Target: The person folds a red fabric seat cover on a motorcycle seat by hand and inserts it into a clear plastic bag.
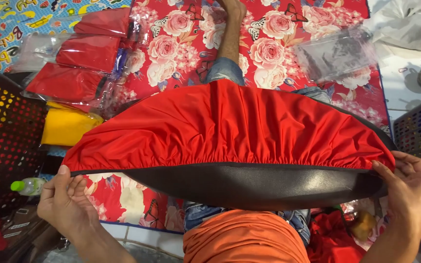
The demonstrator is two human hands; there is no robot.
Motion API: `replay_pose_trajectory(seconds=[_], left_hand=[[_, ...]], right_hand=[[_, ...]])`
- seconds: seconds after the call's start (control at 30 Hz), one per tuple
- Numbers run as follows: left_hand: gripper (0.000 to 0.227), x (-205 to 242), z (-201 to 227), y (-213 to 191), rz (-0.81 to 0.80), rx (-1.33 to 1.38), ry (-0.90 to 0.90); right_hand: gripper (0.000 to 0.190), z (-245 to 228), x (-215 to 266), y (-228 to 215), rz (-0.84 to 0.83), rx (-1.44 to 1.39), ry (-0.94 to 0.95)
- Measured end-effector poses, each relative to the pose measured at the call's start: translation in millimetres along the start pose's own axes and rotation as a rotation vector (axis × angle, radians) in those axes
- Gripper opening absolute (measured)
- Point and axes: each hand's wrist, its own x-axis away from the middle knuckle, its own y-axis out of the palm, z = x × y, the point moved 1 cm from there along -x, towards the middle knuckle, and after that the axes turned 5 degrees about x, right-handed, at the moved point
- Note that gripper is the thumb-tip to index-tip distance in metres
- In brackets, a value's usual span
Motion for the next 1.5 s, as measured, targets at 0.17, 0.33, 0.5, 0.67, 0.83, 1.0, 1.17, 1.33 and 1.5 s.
replay_pose_trajectory(seconds=[0.17,0.33,0.5,0.67,0.83,1.0,1.17,1.33,1.5], left_hand=[[0.020,17,29,13,-0.017,-0.005,0.168],[0.025,53,64,65,-0.174,-0.057,0.543],[0.027,166,108,170,-0.647,-0.179,0.721],[0.010,250,85,212,-1.293,-0.062,1.033],[0.030,256,48,211,-1.468,0.065,1.040],[0.049,209,-32,179,-1.488,-0.752,1.146],[0.026,202,-51,161,-1.435,-0.496,1.182],[0.028,199,-56,151,-1.368,-0.406,1.130],[0.018,200,-52,152,-1.426,-0.327,1.126]], right_hand=[[0.044,-106,67,41,0.187,0.485,-0.573],[0.034,-197,114,103,0.040,0.334,-0.847],[0.032,-273,137,143,-0.317,-0.046,-0.943],[0.059,-238,116,144,-0.258,-0.173,-0.635],[0.014,-182,67,109,0.175,-0.186,-0.497],[0.003,-122,28,50,0.047,-0.499,0.075],[0.009,-80,17,11,-0.023,-0.497,0.174],[0.023,-71,13,-2,-0.088,-0.346,0.194],[0.028,-85,4,-7,-0.028,-0.346,0.210]])
